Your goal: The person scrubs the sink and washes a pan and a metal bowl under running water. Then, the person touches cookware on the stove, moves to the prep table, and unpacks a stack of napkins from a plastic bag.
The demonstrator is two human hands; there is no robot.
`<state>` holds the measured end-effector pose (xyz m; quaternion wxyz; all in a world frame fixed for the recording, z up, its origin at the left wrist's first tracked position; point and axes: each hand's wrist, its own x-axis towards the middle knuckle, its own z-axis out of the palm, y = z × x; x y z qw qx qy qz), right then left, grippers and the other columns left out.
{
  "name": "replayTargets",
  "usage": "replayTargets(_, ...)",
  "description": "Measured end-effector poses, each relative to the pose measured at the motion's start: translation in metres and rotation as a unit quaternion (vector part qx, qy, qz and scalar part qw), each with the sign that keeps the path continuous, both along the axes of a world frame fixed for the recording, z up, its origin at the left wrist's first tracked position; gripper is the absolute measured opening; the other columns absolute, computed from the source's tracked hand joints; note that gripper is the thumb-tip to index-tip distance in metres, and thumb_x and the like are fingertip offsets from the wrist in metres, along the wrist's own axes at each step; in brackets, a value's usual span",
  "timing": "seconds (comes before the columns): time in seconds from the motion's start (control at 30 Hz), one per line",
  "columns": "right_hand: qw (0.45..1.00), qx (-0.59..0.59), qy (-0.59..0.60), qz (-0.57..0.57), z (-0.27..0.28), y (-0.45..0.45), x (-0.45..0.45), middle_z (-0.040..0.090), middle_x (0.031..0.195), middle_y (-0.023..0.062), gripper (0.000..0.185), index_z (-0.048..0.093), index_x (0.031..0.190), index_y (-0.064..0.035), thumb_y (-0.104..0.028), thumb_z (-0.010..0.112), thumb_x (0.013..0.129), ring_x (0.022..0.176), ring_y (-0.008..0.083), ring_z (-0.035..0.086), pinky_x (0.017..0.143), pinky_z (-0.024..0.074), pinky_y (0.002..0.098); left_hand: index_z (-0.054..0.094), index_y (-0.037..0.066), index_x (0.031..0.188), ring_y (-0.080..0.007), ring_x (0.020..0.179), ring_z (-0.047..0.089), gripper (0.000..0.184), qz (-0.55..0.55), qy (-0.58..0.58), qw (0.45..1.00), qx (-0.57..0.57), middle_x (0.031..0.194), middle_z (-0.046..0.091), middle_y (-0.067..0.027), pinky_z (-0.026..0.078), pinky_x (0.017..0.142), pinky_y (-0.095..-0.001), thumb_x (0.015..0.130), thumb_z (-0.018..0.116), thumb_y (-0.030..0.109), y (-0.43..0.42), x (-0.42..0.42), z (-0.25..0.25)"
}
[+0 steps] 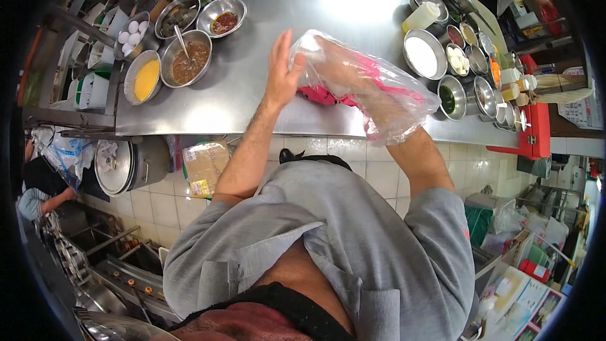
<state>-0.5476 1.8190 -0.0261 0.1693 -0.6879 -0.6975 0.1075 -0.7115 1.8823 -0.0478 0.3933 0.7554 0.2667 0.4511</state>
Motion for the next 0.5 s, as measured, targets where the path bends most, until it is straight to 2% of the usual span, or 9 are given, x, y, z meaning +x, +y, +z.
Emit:
replayTargets(0.03,0.999,-0.005,0.021,-0.039,-0.004,0.003,-0.003,0.050,0.122,0.0220,0.064,0.038,0.130,0.0009,-0.018,0.063,0.074,0.115,0.0337,0.047,0.096,0.0395,0.0382,0.035,0.003,0.134,-0.0340,0.127,0.031,0.070,0.000,0.002,1.000,-0.004,0.135,0.036,-0.0201,0.025,0.104,-0.0446,0.086,0.051,0.051,-0.001,-0.004,-0.027)
replayTargets(0.07,0.988,-0.041,0.076,-0.127,-0.006,0.010,-0.005,0.049,0.125,0.0229,0.067,0.035,0.133,0.0002,-0.019,0.062,0.075,0.117,0.0350,0.046,0.098,0.0379,0.0398,0.028,0.001,0.137,-0.0334,0.130,0.027,0.071,-0.037,0.028,0.998,-0.050,0.139,0.030,-0.0211,0.022,0.107,-0.0422,0.089,0.048,0.050,0.000,-0.006,-0.050)
replayTargets(0.1,0.988,-0.039,0.075,-0.128,0.000,0.015,-0.009,0.049,0.125,0.0229,0.067,0.035,0.133,0.0002,-0.019,0.062,0.075,0.117,0.0350,0.046,0.098,0.0379,0.0398,0.021,-0.001,0.140,-0.0329,0.134,0.022,0.073,-0.076,0.053,0.991,-0.094,0.143,0.024,-0.0221,0.019,0.109,-0.0397,0.091,0.045,0.048,0.002,-0.006,-0.051)
replayTargets(0.2,0.982,-0.108,0.056,-0.145,0.017,0.015,-0.012,0.047,0.127,0.0230,0.070,0.031,0.136,-0.0007,-0.019,0.062,0.075,0.119,0.0342,0.044,0.099,0.0365,0.0392,0.016,-0.003,0.141,-0.0326,0.136,0.017,0.076,-0.069,0.089,0.985,-0.129,0.145,0.019,-0.0229,0.017,0.110,-0.0373,0.091,0.044,0.048,-0.009,-0.014,-0.058)
replayTargets(0.3,0.989,-0.108,0.017,-0.103,0.028,0.010,-0.012,0.045,0.129,0.0235,0.078,0.027,0.138,-0.0011,-0.020,0.064,0.073,0.120,0.0338,0.044,0.100,0.0364,0.0376,0.020,-0.002,0.139,-0.0346,0.133,0.023,0.075,-0.060,0.056,0.982,-0.170,0.141,0.025,-0.0241,0.017,0.110,-0.0403,0.089,0.052,0.043,-0.003,-0.015,-0.055)
replayTargets(0.33,0.983,-0.139,0.070,-0.099,0.038,0.009,-0.013,0.044,0.130,0.0231,0.082,0.024,0.139,-0.0015,-0.022,0.066,0.072,0.120,0.0333,0.044,0.099,0.0365,0.0365,0.020,-0.002,0.139,-0.0346,0.133,0.023,0.075,-0.062,0.055,0.982,-0.170,0.141,0.025,-0.0241,0.017,0.110,-0.0403,0.089,0.052,0.043,-0.006,-0.016,-0.054)
replayTargets(0.4,0.974,-0.167,0.119,-0.099,0.045,0.006,-0.004,0.043,0.131,0.0227,0.086,0.022,0.140,-0.0019,-0.024,0.067,0.070,0.120,0.0329,0.044,0.099,0.0366,0.0354,0.031,0.000,0.132,-0.0335,0.124,0.034,0.074,0.099,-0.026,0.994,0.040,0.134,0.034,-0.0233,0.025,0.103,-0.0429,0.081,0.064,0.040,-0.024,-0.016,-0.052)
replayTargets(0.47,0.955,-0.214,0.190,-0.082,0.042,0.004,0.008,0.040,0.133,0.0223,0.093,0.019,0.142,-0.0039,-0.027,0.068,0.067,0.122,0.0298,0.041,0.103,0.0305,0.0335,0.039,0.003,0.122,-0.0291,0.113,0.041,0.068,0.002,-0.021,0.974,0.227,0.125,0.040,-0.0187,0.032,0.092,-0.0407,0.073,0.072,0.037,-0.051,-0.026,-0.046)
replayTargets(0.5,0.954,-0.216,0.192,-0.084,0.041,0.004,0.011,0.040,0.133,0.0223,0.093,0.019,0.142,-0.0039,-0.027,0.068,0.067,0.122,0.0298,0.041,0.103,0.0305,0.0335,0.041,0.004,0.119,-0.0274,0.107,0.045,0.065,-0.055,-0.002,0.975,0.217,0.118,0.045,-0.0172,0.034,0.088,-0.0390,0.072,0.073,0.037,-0.067,-0.027,-0.038)
